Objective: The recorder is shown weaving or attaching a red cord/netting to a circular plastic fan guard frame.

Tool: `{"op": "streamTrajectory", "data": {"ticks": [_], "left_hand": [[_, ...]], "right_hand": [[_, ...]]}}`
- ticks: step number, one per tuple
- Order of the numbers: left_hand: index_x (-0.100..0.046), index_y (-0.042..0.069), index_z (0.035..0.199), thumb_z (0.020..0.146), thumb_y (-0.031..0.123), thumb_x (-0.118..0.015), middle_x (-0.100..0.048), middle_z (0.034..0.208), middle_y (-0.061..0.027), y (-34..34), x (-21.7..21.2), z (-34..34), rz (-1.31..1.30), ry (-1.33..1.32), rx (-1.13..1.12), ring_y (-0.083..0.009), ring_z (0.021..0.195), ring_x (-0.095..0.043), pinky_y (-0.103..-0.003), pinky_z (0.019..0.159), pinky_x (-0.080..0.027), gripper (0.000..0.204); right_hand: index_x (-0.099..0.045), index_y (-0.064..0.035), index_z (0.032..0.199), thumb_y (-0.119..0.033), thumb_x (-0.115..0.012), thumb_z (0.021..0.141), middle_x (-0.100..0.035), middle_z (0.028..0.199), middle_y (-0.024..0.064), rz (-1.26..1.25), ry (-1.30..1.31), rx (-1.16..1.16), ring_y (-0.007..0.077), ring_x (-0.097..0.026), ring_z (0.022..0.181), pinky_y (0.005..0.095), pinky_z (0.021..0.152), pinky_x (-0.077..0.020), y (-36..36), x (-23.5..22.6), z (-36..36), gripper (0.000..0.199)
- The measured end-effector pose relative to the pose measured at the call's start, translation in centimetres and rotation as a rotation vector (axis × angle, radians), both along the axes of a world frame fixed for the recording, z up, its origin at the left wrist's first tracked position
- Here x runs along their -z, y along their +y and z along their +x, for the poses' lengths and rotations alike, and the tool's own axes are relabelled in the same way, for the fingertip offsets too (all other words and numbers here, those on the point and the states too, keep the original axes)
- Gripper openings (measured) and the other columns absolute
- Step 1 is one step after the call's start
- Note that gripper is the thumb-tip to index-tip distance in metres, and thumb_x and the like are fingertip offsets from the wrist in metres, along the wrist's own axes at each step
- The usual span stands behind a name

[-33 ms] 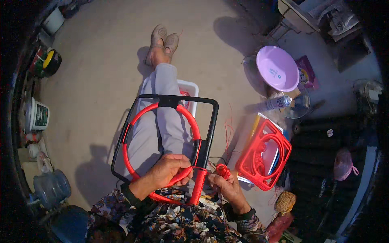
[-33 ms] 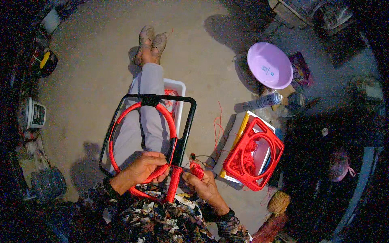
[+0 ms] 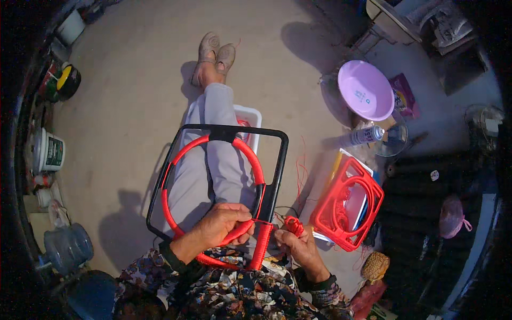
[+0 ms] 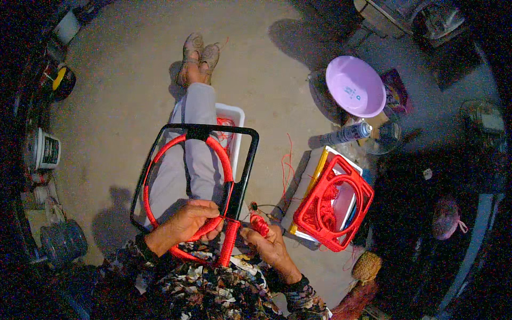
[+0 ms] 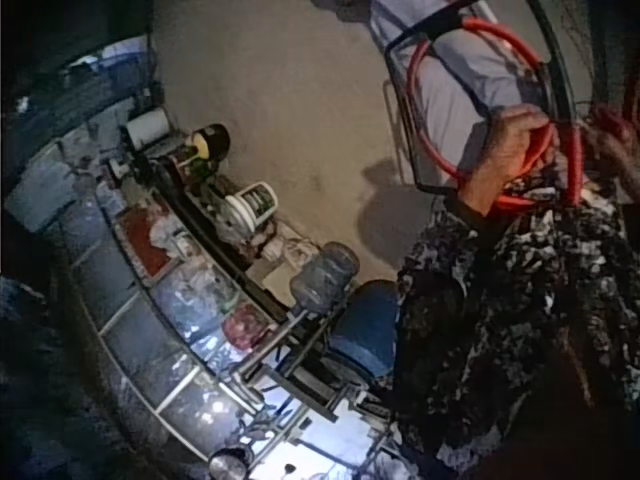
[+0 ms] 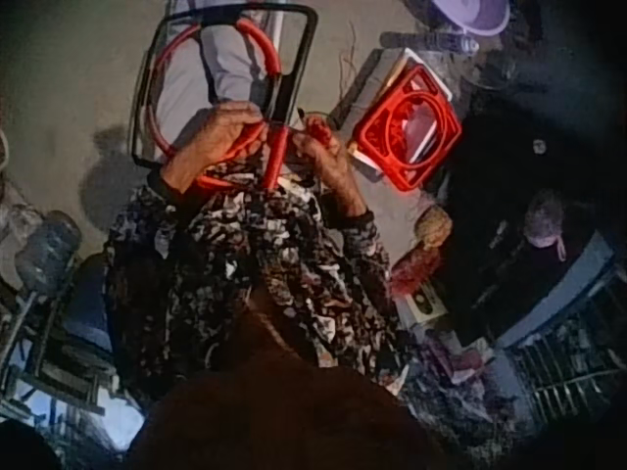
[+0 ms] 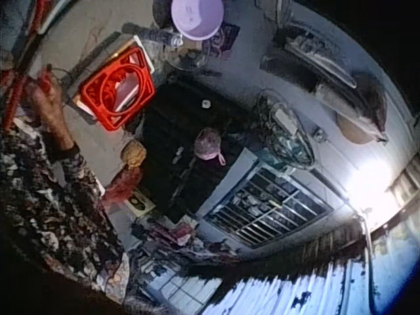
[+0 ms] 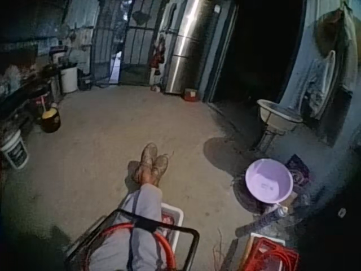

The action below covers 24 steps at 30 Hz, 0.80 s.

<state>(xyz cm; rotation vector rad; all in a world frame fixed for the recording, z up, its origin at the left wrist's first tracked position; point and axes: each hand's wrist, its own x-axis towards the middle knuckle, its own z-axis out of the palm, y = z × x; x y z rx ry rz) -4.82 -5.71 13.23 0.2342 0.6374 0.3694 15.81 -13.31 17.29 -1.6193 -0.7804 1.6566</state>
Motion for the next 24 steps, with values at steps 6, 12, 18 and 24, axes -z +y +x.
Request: {"op": "streamTrajectory", "data": {"ticks": [6,12,18,24], "left_hand": [[-0.051,0.003,0.074,0.086,0.017,-0.055,-0.057,0.064,-0.0105,0.2,-0.4,0.3,0.020,0.013,0.059,-0.0172,0.045,-0.053,-0.027,0.038,-0.037,0.019],[-0.049,0.005,0.072,0.084,0.016,-0.059,-0.052,0.055,-0.0075,0.2,-0.8,1.1,0.027,0.063,0.092,-0.0152,0.037,-0.047,-0.027,0.034,-0.033,0.020],[-0.045,0.007,0.070,0.084,0.015,-0.060,-0.045,0.049,-0.0039,0.6,-1.2,1.6,0.001,0.037,0.201,-0.0143,0.035,-0.043,-0.028,0.033,-0.031,0.022],[-0.047,0.007,0.071,0.082,0.016,-0.062,-0.042,0.048,-0.0016,0.4,-1.1,1.8,0.005,0.007,0.253,-0.0120,0.035,-0.041,-0.027,0.032,-0.030,0.021]], "right_hand": [[-0.050,-0.0079,0.063,-0.017,-0.059,0.081,-0.046,0.059,-0.0064,-0.069,-0.023,0.044,0.0044,-0.039,0.054,0.0222,0.048,-0.0288,0.2,-1.2,-0.2,0.022],[-0.051,-0.0074,0.063,-0.015,-0.060,0.081,-0.045,0.059,-0.0060,-0.027,-0.032,0.019,0.0044,-0.039,0.054,0.0224,0.047,-0.0290,0.0,-2.2,-0.7,0.021],[-0.052,-0.0064,0.064,-0.013,-0.062,0.077,-0.046,0.057,-0.0045,0.003,-0.003,-0.007,0.0059,-0.042,0.052,0.0231,0.046,-0.0318,-0.3,-2.4,-0.7,0.018],[-0.051,-0.0065,0.062,-0.016,-0.062,0.079,-0.047,0.058,-0.0042,-0.072,0.037,0.093,0.0058,-0.040,0.054,0.0247,0.048,-0.0309,-1.2,-1.5,0.1,0.023]]}}
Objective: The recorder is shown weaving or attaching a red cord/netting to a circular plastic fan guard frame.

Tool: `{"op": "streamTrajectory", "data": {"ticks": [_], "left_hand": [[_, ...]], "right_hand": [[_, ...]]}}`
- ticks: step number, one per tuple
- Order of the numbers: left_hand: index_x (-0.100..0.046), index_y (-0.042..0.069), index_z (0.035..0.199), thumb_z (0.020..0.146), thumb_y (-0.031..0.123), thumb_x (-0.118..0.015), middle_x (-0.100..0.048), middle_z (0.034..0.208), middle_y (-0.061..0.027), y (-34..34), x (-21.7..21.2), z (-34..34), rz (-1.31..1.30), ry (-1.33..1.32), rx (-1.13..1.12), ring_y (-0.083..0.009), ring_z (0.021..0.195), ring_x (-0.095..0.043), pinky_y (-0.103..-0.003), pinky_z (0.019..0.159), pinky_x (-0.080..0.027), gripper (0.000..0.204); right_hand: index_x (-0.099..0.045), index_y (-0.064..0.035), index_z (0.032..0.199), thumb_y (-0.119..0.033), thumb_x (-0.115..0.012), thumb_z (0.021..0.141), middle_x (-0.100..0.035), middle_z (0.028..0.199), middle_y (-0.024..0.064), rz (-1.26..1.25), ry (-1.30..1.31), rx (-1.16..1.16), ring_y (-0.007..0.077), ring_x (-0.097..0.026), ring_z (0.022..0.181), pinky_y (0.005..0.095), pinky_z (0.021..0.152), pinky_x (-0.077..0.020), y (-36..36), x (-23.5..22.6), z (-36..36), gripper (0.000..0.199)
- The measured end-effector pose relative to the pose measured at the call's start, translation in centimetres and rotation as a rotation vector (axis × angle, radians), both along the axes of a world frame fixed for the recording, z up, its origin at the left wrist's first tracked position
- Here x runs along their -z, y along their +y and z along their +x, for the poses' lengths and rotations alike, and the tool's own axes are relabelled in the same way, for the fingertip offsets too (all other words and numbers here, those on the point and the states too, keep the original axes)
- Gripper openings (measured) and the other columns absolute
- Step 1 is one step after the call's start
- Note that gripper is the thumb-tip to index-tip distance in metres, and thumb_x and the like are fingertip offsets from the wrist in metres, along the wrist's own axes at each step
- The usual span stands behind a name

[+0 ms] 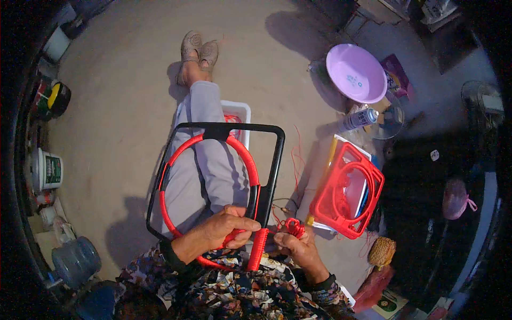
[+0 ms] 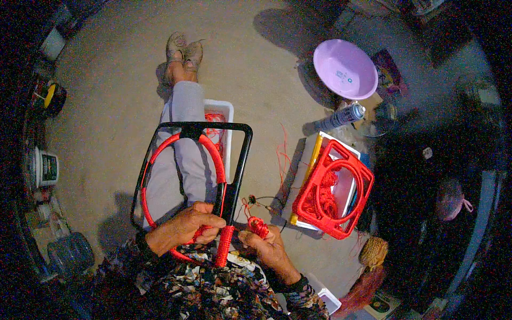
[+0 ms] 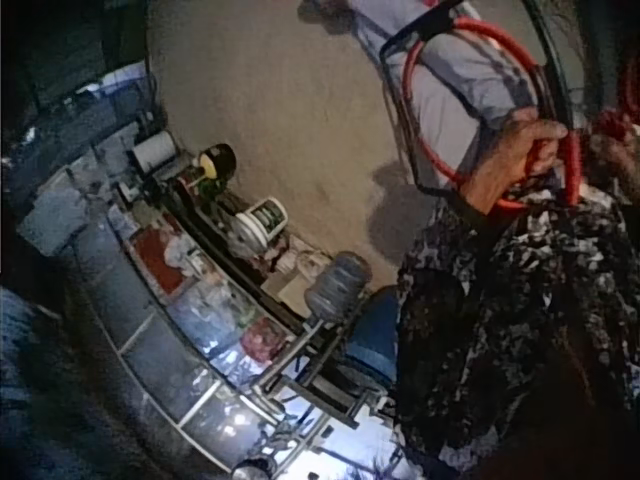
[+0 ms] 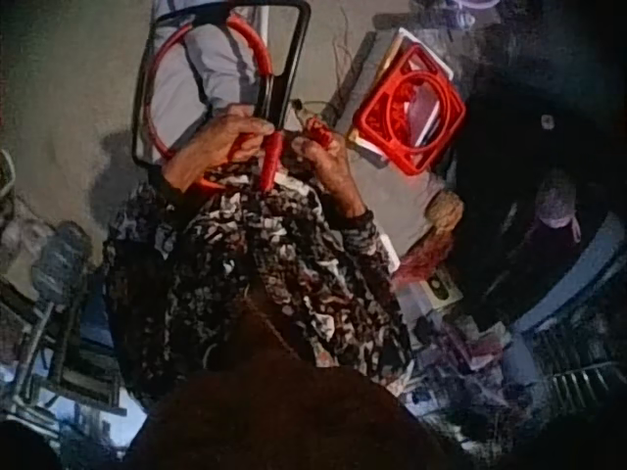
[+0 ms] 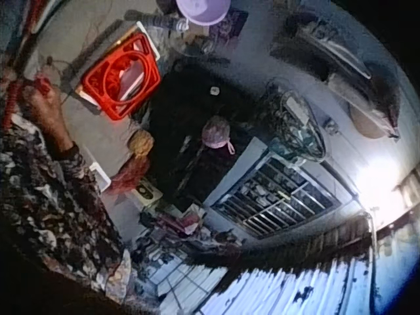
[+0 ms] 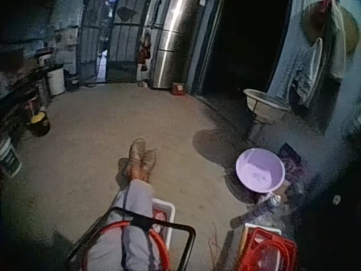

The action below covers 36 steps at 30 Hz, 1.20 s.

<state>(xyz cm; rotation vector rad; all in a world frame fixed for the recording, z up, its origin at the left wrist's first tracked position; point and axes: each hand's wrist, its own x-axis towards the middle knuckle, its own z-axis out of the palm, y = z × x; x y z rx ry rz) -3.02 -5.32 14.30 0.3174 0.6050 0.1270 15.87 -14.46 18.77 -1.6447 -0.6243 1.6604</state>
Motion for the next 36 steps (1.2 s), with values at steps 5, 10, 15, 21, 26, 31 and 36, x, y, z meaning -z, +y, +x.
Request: {"op": "streamTrajectory", "data": {"ticks": [5,10,15,21,26,31,36], "left_hand": [[-0.047,0.007,0.070,0.082,0.017,-0.061,-0.042,0.048,-0.0010,-0.1,-0.1,0.2,0.021,0.020,0.020,-0.0115,0.035,-0.040,-0.027,0.032,-0.029,0.021],[-0.045,0.008,0.070,0.083,0.017,-0.060,-0.041,0.049,-0.0012,0.1,-0.4,0.4,0.052,0.030,0.012,-0.0114,0.037,-0.040,-0.026,0.033,-0.029,0.022],[-0.051,0.004,0.085,0.087,0.014,-0.056,-0.042,0.051,-0.0011,0.0,-1.1,0.2,0.022,0.045,-0.003,-0.0103,0.037,-0.039,-0.024,0.036,-0.031,0.011],[-0.045,0.007,0.075,0.088,0.017,-0.053,-0.042,0.052,-0.0022,0.1,-1.2,0.8,0.083,0.104,0.022,-0.0111,0.038,-0.039,-0.026,0.035,-0.029,0.018],[-0.048,0.006,0.079,0.088,0.018,-0.054,-0.045,0.053,-0.0033,0.0,-1.1,0.6,0.107,0.095,0.004,-0.0119,0.040,-0.042,-0.027,0.037,-0.033,0.017],[-0.053,0.001,0.081,0.089,0.016,-0.052,-0.050,0.058,-0.0040,-0.1,-1.8,0.6,0.225,0.166,0.037,-0.0115,0.045,-0.046,-0.024,0.042,-0.035,0.017],[-0.054,0.000,0.081,0.089,0.016,-0.053,-0.052,0.060,-0.0049,-0.3,-1.4,0.4,0.176,0.227,0.012,-0.0122,0.047,-0.048,-0.025,0.043,-0.036,0.019]], "right_hand": [[-0.051,-0.0053,0.062,-0.016,-0.062,0.079,-0.050,0.058,-0.0027,0.036,0.070,0.021,0.0062,-0.043,0.054,0.0241,0.049,-0.0328,-0.7,1.0,0.2,0.023],[-0.052,-0.0049,0.062,-0.014,-0.062,0.079,-0.050,0.059,-0.0023,0.088,0.051,0.000,0.0065,-0.044,0.054,0.0239,0.049,-0.0332,-0.6,1.4,0.7,0.022],[-0.051,-0.0051,0.061,-0.015,-0.062,0.080,-0.049,0.058,-0.0025,0.067,0.081,0.017,0.0069,-0.043,0.053,0.0248,0.047,-0.0329,0.0,0.3,0.5,0.024],[-0.050,-0.0049,0.061,-0.016,-0.061,0.080,-0.048,0.058,-0.0028,0.120,0.063,0.029,0.0071,-0.042,0.053,0.0259,0.048,-0.0330,-1.0,2.1,0.9,0.025],[-0.050,-0.0043,0.062,-0.018,-0.062,0.081,-0.048,0.058,-0.0022,0.096,0.015,-0.069,0.0075,-0.042,0.054,0.0268,0.049,-0.0336,-0.4,1.4,1.5,0.026],[-0.050,-0.0038,0.064,-0.020,-0.062,0.081,-0.048,0.057,-0.0017,0.164,-0.080,-0.178,0.0081,-0.042,0.053,0.0275,0.049,-0.0337,-0.4,0.7,1.9,0.027],[-0.052,-0.0048,0.065,-0.020,-0.063,0.082,-0.047,0.057,-0.0037,0.138,-0.047,-0.116,0.0065,-0.042,0.053,0.0256,0.047,-0.0325,-0.9,1.3,1.9,0.025]]}}
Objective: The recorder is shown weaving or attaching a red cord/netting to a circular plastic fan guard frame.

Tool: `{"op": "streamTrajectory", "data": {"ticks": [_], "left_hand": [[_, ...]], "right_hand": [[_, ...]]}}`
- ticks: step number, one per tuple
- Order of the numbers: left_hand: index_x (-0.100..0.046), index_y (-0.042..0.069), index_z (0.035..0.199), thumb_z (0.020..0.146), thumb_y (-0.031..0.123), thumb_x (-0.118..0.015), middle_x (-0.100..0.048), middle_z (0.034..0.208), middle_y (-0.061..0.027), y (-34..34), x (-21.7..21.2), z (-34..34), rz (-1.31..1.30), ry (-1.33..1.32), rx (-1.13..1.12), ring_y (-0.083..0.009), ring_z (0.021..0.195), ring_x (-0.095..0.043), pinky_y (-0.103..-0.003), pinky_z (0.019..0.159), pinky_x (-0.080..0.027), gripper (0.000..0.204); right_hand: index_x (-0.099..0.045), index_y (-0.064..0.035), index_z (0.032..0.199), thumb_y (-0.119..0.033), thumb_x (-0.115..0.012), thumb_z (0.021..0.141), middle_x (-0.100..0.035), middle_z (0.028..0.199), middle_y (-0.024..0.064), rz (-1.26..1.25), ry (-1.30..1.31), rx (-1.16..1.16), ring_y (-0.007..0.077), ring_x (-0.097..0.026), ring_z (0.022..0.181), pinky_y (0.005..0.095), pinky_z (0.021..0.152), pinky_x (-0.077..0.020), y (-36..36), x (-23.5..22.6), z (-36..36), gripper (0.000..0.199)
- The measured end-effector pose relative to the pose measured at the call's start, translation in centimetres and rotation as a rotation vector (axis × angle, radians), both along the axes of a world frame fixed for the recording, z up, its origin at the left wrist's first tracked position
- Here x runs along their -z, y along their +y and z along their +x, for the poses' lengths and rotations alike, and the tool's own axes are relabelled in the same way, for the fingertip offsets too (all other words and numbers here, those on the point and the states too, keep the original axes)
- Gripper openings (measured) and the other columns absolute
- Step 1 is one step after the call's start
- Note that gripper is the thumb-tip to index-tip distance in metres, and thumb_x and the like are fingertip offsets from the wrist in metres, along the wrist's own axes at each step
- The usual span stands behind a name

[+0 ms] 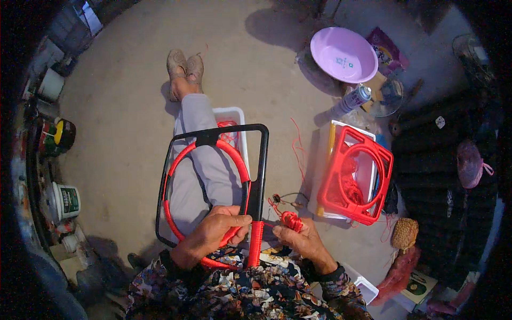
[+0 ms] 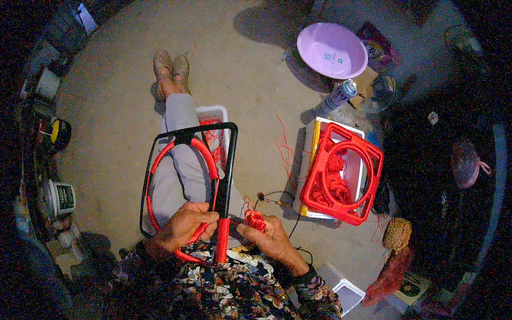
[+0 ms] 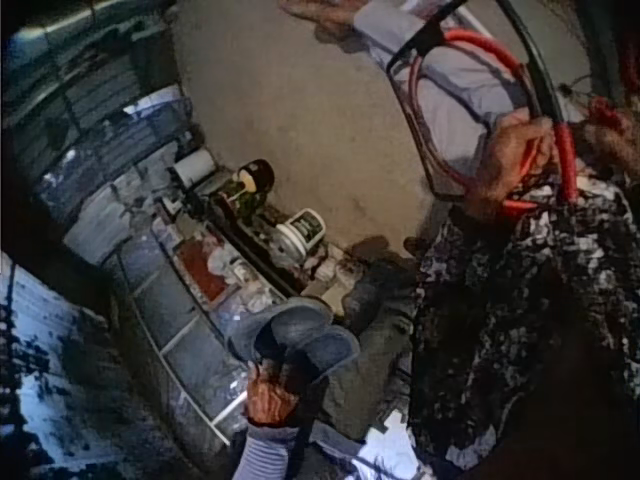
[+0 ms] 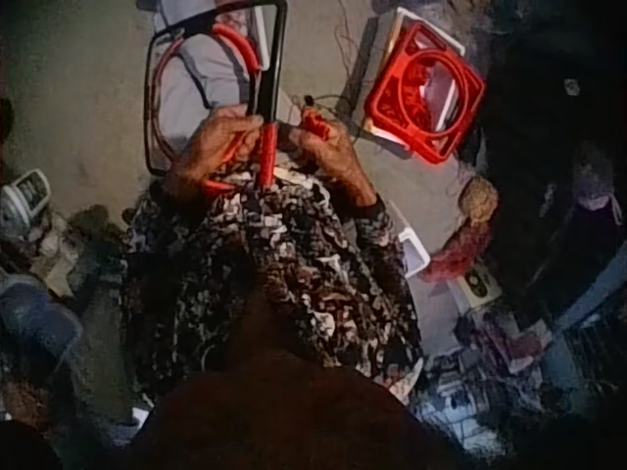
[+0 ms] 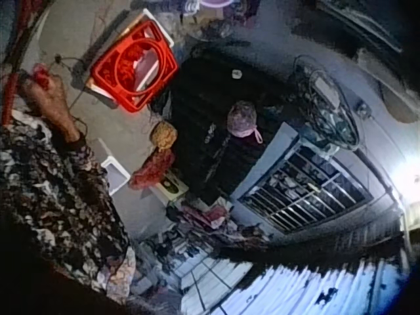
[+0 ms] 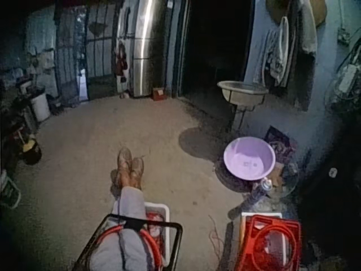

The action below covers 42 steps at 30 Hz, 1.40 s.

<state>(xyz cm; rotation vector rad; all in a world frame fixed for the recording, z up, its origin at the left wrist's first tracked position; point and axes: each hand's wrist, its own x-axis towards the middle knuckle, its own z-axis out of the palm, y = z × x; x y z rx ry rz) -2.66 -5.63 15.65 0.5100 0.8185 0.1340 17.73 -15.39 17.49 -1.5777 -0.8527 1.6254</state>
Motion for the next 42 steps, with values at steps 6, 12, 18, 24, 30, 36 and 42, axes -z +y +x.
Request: {"op": "streamTrajectory", "data": {"ticks": [6,12,18,24,30,36,42], "left_hand": [[-0.052,0.002,0.077,0.088,0.016,-0.054,-0.050,0.058,-0.0039,0.0,0.3,-0.2,0.058,0.015,-0.038,-0.0120,0.046,-0.045,-0.025,0.043,-0.036,0.018],[-0.050,0.003,0.076,0.086,0.013,-0.056,-0.046,0.057,-0.0021,-0.3,-0.6,-0.6,0.104,-0.019,-0.091,-0.0103,0.045,-0.042,-0.023,0.042,-0.033,0.016],[-0.053,0.002,0.081,0.084,0.012,-0.058,-0.048,0.058,-0.0028,-0.7,-2.1,-0.9,0.175,-0.094,-0.067,-0.0098,0.045,-0.042,-0.022,0.042,-0.032,0.012],[-0.054,0.001,0.082,0.084,0.015,-0.058,-0.049,0.059,-0.0024,-0.9,-1.6,-0.4,0.139,-0.105,-0.046,-0.0092,0.045,-0.043,-0.021,0.042,-0.032,0.014],[-0.053,0.001,0.081,0.086,0.016,-0.056,-0.049,0.059,-0.0027,-0.8,-0.1,-0.3,0.112,-0.113,-0.019,-0.0096,0.046,-0.043,-0.022,0.042,-0.033,0.016],[-0.053,0.001,0.079,0.087,0.017,-0.056,-0.051,0.058,-0.0036,-0.9,0.3,-0.2,0.077,-0.116,-0.010,-0.0096,0.046,-0.044,-0.022,0.043,-0.033,0.018],[-0.054,-0.001,0.080,0.089,0.020,-0.051,-0.056,0.063,-0.0085,-1.0,1.2,-0.7,0.057,-0.123,-0.026,-0.0122,0.047,-0.050,-0.023,0.041,-0.036,0.023]], "right_hand": [[-0.054,-0.0074,0.068,-0.016,-0.063,0.082,-0.047,0.060,-0.0048,-0.006,-0.039,0.029,0.0046,-0.042,0.053,0.0222,0.046,-0.0310,-0.3,1.3,0.2,0.018],[-0.049,-0.0053,0.062,-0.022,-0.063,0.082,-0.045,0.058,-0.0041,0.088,-0.040,0.051,0.0067,-0.040,0.055,0.0262,0.050,-0.0354,0.4,1.7,0.0,0.030],[-0.054,-0.0052,0.072,-0.024,-0.060,0.085,-0.050,0.067,-0.0026,0.159,0.060,0.136,0.0068,-0.044,0.060,0.0250,0.054,-0.0380,0.5,1.1,-0.5,0.024],[-0.055,-0.0039,0.084,-0.027,-0.051,0.090,-0.058,0.077,0.0049,0.325,0.384,0.238,0.0120,-0.052,0.064,0.0261,0.060,-0.0445,1.0,0.5,-1.2,0.025],[-0.050,-0.0052,0.075,-0.028,-0.050,0.090,-0.054,0.069,0.0074,0.319,0.516,0.251,0.0141,-0.050,0.057,0.0272,0.052,-0.0417,2.4,-0.7,-2.2,0.027],[-0.041,-0.0082,0.066,-0.028,-0.052,0.089,-0.044,0.055,0.0038,-0.015,0.607,0.295,0.0146,-0.044,0.046,0.0257,0.040,-0.0319,3.4,-0.4,-1.9,0.032],[-0.040,-0.0092,0.068,-0.026,-0.053,0.089,-0.040,0.053,0.0022,-0.060,0.527,0.185,0.0117,-0.040,0.046,0.0236,0.039,-0.0289,3.8,-0.4,-1.5,0.030]]}}
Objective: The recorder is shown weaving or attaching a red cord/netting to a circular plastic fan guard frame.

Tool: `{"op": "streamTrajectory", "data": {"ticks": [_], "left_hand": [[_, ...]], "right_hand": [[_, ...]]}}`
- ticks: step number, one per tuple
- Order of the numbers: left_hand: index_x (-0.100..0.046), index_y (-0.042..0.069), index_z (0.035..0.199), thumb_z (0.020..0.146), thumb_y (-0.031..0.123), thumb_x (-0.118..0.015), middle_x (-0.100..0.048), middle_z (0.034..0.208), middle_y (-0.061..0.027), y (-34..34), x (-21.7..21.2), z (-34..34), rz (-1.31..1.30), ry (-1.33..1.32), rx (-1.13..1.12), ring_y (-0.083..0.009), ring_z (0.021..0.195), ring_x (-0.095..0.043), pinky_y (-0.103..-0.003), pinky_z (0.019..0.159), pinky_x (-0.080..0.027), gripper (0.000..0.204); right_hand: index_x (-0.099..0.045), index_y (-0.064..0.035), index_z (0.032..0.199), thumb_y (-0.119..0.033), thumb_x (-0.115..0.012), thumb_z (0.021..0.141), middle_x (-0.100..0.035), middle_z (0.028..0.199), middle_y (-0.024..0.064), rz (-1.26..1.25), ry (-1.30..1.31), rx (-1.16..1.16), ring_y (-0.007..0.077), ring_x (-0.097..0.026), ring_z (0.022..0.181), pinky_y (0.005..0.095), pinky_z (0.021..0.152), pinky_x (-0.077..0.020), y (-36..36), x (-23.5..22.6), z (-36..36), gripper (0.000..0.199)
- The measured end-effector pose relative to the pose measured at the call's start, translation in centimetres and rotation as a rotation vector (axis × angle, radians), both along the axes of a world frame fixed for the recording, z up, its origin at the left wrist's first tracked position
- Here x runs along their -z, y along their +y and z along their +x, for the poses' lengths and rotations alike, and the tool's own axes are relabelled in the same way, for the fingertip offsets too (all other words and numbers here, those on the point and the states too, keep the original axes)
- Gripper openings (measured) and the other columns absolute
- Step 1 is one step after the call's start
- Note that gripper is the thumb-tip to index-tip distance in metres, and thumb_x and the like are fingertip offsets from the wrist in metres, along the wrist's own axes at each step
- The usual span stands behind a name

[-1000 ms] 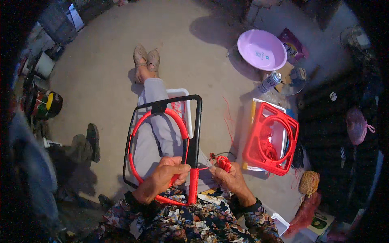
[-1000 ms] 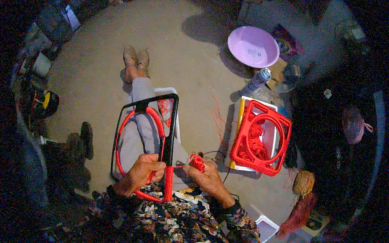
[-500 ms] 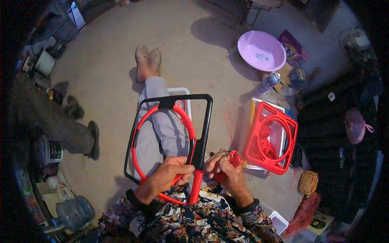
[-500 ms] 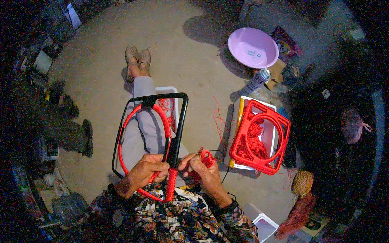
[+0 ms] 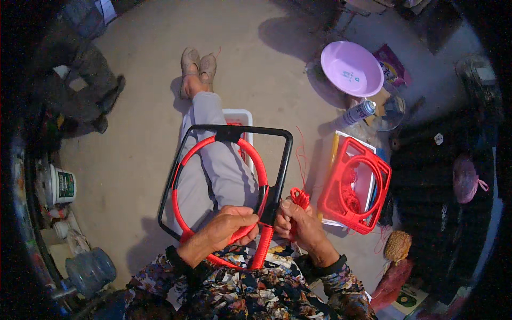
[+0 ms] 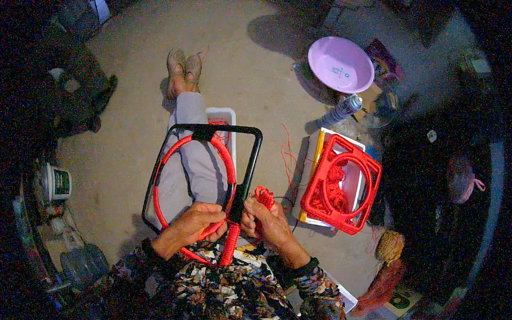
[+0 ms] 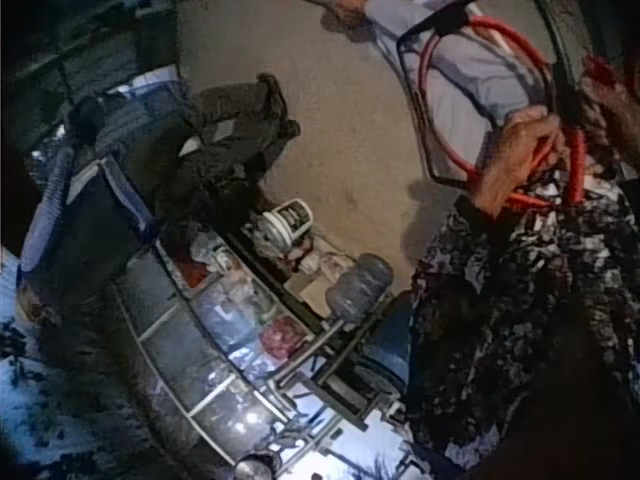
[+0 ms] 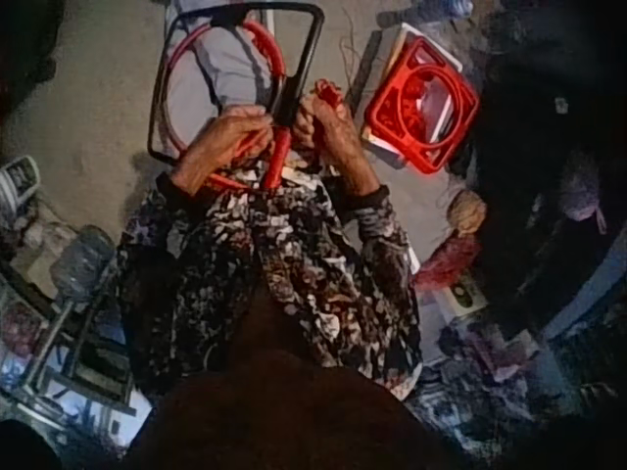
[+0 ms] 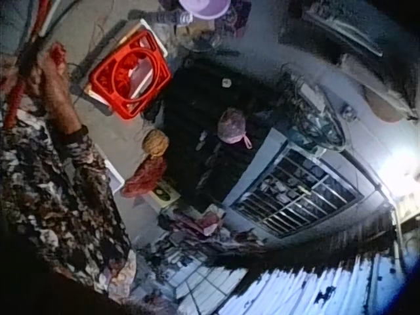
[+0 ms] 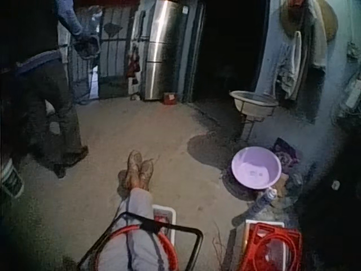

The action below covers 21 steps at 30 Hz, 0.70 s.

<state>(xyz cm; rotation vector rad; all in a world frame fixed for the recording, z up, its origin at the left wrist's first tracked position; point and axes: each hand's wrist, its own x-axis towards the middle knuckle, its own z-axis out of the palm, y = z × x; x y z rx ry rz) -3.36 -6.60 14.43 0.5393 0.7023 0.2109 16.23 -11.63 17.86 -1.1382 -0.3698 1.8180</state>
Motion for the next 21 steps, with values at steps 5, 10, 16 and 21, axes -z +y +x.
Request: {"op": "streamTrajectory", "data": {"ticks": [5,10,16,21], "left_hand": [[-0.055,-0.003,0.083,0.092,0.023,-0.045,-0.061,0.071,-0.0143,0.10,-0.07,-0.43,-0.050,0.011,-0.053,-0.0175,0.051,-0.058,-0.026,0.042,-0.044,0.029],[-0.055,-0.003,0.084,0.091,0.022,-0.047,-0.062,0.073,-0.0156,0.19,0.01,-0.59,-0.081,-0.046,-0.084,-0.0189,0.053,-0.060,-0.027,0.043,-0.047,0.027],[-0.055,-0.002,0.084,0.090,0.019,-0.051,-0.061,0.071,-0.0133,0.21,-0.06,-0.44,-0.061,-0.001,-0.064,-0.0165,0.051,-0.059,-0.024,0.040,-0.044,0.023],[-0.056,0.000,0.081,0.088,0.019,-0.054,-0.060,0.067,-0.0095,0.01,0.68,-0.61,-0.011,0.011,-0.027,-0.0124,0.048,-0.056,-0.022,0.037,-0.040,0.020]], "right_hand": [[-0.039,-0.0091,0.068,-0.026,-0.053,0.089,-0.038,0.052,0.0008,-0.023,-0.026,-0.014,0.0106,-0.037,0.045,0.0235,0.039,-0.0278,0.33,-0.95,-0.12,0.030],[-0.039,-0.0094,0.070,-0.026,-0.052,0.090,-0.037,0.051,0.0003,-0.036,-0.035,-0.041,0.0100,-0.036,0.044,0.0233,0.039,-0.0272,0.56,-0.93,-0.02,0.029],[-0.040,-0.0087,0.070,-0.027,-0.051,0.091,-0.038,0.052,0.0007,-0.037,-0.069,-0.067,0.0103,-0.037,0.045,0.0229,0.038,-0.0271,0.42,-0.72,0.22,0.029],[-0.044,-0.0082,0.072,-0.029,-0.051,0.091,-0.048,0.058,0.0041,-0.043,-0.023,-0.028,0.0136,-0.049,0.050,0.0234,0.041,-0.0339,-0.07,-0.49,0.58,0.029]]}}
